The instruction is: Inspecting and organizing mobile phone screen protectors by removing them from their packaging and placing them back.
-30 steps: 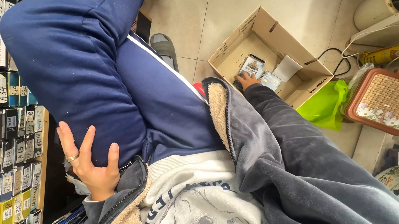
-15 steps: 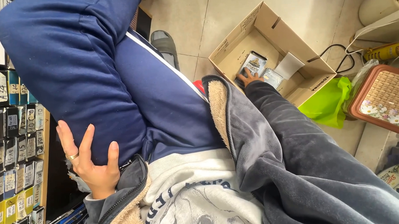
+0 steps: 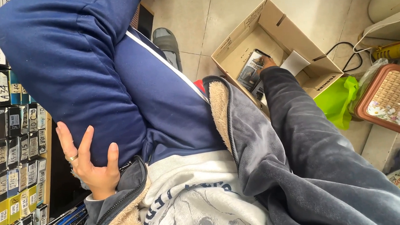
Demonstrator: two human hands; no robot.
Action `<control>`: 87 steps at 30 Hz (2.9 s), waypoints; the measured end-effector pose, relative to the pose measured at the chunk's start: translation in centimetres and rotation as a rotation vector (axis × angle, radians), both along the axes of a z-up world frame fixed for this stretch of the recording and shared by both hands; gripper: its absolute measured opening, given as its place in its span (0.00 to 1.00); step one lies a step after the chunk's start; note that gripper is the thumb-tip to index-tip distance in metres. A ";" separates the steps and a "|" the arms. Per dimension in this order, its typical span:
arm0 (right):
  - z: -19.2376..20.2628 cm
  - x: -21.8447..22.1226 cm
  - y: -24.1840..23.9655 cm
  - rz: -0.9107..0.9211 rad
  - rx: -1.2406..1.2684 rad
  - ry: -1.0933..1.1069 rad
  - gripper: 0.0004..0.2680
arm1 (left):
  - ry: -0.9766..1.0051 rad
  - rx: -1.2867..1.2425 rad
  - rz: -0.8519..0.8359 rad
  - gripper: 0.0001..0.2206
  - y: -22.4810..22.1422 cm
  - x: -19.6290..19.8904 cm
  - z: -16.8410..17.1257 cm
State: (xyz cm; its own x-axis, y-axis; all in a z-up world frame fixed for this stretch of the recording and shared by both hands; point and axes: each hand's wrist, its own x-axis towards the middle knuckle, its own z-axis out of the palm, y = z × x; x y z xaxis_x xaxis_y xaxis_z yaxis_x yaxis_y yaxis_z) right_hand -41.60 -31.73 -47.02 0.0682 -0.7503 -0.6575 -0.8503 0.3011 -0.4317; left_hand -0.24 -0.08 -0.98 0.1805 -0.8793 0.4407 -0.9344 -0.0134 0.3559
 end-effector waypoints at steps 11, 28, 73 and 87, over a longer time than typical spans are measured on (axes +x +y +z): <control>-4.7 -0.5 0.7 -0.236 -0.265 -0.008 0.18 | 0.017 0.016 0.021 0.21 0.0 -0.3 0.3; 22.2 3.2 3.8 0.019 -1.374 -0.152 0.02 | 0.016 -0.052 -0.011 0.20 -0.3 -0.6 1.2; 42.3 24.5 14.4 -0.257 0.494 -1.663 0.17 | 0.312 -0.584 -0.171 0.17 -2.8 -3.9 4.7; 39.8 24.5 10.9 -0.420 0.042 -1.690 0.16 | 0.850 -0.678 0.112 0.20 -3.1 -4.3 8.6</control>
State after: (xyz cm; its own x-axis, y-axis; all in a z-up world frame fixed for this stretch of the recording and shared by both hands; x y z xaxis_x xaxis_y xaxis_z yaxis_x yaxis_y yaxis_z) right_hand -17.14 -20.82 -7.20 0.4638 -0.8812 -0.0914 0.6229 0.3978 -0.6736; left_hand -4.52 -3.13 7.65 0.7187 -0.4607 0.5208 -0.3856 0.3593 0.8498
